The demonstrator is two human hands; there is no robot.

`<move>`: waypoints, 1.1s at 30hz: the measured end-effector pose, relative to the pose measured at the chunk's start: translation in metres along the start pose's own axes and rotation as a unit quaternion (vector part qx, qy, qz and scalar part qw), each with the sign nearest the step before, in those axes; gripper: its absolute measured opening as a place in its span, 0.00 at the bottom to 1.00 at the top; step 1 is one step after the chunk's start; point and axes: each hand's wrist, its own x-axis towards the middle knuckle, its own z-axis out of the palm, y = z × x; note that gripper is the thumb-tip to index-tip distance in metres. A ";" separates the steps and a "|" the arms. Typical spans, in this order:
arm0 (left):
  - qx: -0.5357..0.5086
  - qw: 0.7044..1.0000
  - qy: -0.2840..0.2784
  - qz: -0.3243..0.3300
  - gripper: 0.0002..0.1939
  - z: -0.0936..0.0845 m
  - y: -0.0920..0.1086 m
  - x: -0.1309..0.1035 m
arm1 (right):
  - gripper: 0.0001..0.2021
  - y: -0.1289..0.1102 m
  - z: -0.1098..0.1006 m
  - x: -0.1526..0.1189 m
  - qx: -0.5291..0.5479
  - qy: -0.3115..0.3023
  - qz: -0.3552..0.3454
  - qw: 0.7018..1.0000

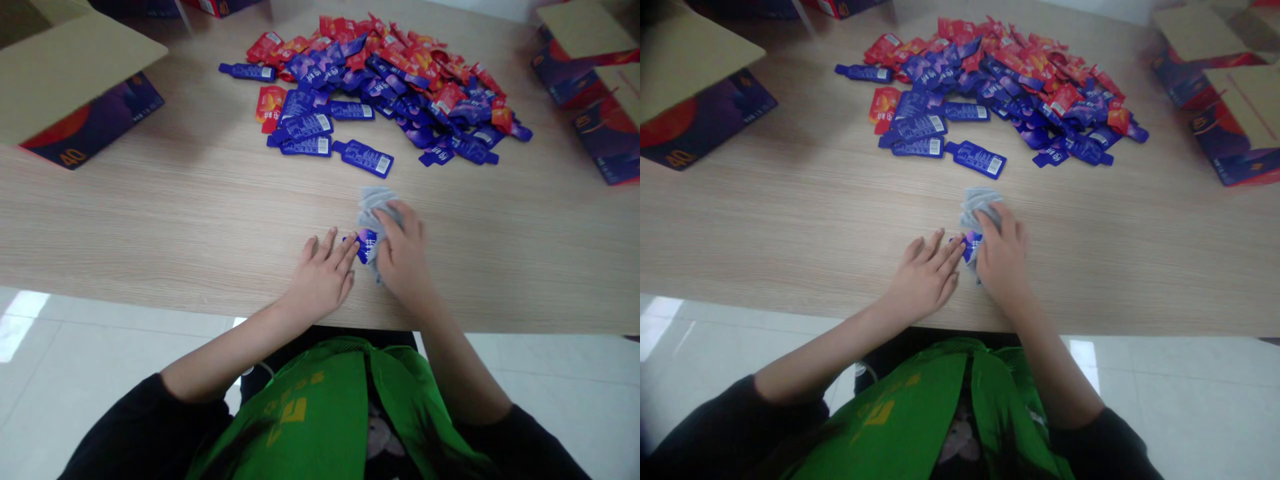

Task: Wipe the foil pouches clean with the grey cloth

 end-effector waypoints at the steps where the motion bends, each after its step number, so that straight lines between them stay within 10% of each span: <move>1: 0.000 1.000 -0.001 0.000 0.29 0.000 0.000 0.000 | 0.27 -0.009 0.003 0.000 -0.019 -0.028 -0.008 0.999; 5: 0.001 1.000 -0.006 -0.002 0.29 -0.001 -0.001 -0.001 | 0.27 -0.016 0.008 -0.005 -0.069 -0.054 0.009 0.996; 18: 0.010 1.000 -0.002 -0.001 0.28 -0.001 0.000 0.000 | 0.27 0.064 -0.012 -0.026 -0.037 -0.019 0.095 0.995; 24: 0.021 1.000 0.003 0.002 0.28 -0.002 0.001 0.000 | 0.27 0.022 -0.011 0.006 0.068 0.084 0.011 0.994; 33: 0.017 1.000 0.014 0.002 0.28 -0.001 -0.002 0.000 | 0.25 -0.012 0.016 0.004 -0.040 -0.033 -0.001 0.999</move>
